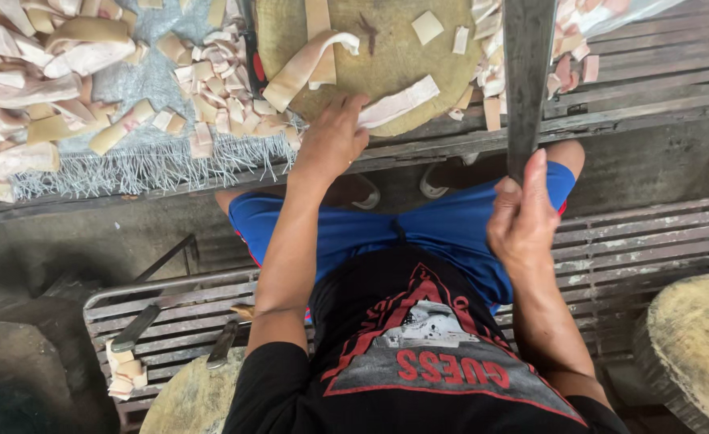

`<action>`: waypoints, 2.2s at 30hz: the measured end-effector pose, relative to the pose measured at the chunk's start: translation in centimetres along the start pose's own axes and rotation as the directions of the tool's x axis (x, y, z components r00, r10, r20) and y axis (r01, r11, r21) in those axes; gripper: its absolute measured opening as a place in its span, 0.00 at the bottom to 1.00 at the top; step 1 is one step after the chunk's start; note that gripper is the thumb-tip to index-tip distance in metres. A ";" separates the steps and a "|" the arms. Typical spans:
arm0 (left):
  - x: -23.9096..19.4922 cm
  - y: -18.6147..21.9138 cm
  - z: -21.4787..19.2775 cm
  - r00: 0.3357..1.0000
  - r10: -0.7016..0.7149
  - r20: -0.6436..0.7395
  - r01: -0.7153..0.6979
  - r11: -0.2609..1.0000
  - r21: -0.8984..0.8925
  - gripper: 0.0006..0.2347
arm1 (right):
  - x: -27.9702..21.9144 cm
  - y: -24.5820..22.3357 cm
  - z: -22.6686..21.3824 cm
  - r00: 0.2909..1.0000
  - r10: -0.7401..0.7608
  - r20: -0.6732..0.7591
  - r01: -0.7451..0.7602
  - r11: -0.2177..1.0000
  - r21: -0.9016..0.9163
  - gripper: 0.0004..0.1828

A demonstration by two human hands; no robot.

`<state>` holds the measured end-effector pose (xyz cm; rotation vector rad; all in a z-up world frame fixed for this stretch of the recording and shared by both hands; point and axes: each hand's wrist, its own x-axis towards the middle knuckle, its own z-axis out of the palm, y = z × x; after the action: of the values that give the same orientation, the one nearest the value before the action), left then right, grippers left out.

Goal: The person sits cross-legged on a metal bench and uses a large knife to cut strips of pork skin on a round wooden cutting board. The person repeatedly slices the skin into smaller pieces and occasionally gathers the cut pieces with their hands.

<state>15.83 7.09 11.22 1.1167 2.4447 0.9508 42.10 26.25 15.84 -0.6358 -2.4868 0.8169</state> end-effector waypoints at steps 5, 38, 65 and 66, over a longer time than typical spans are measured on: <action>0.2 0.5 -0.1 1.000 0.017 -0.010 -0.017 1.000 -0.001 0.20 | 1.0 0.5 2.5 0.928 -0.020 0.372 0.119 0.962 -0.247 0.34; 2.6 1.1 3.6 0.995 0.014 -0.102 -0.030 0.988 -0.154 0.19 | -2.2 0.6 -0.3 0.997 -0.031 0.072 0.027 0.998 0.055 0.26; 2.0 -7.4 -0.9 0.871 -0.253 -0.421 0.342 0.928 0.150 0.28 | -1.8 -2.8 -1.8 0.952 0.009 0.306 -0.005 1.000 -0.011 0.31; 2.0 -7.8 -1.0 0.874 -0.249 -0.417 0.331 0.934 0.136 0.28 | -1.8 -2.8 -2.1 0.936 0.030 0.352 -0.027 1.000 -0.015 0.31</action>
<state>9.62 4.36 6.72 0.6175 2.9853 0.9147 43.86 24.17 18.66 -0.5710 -2.8090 1.0057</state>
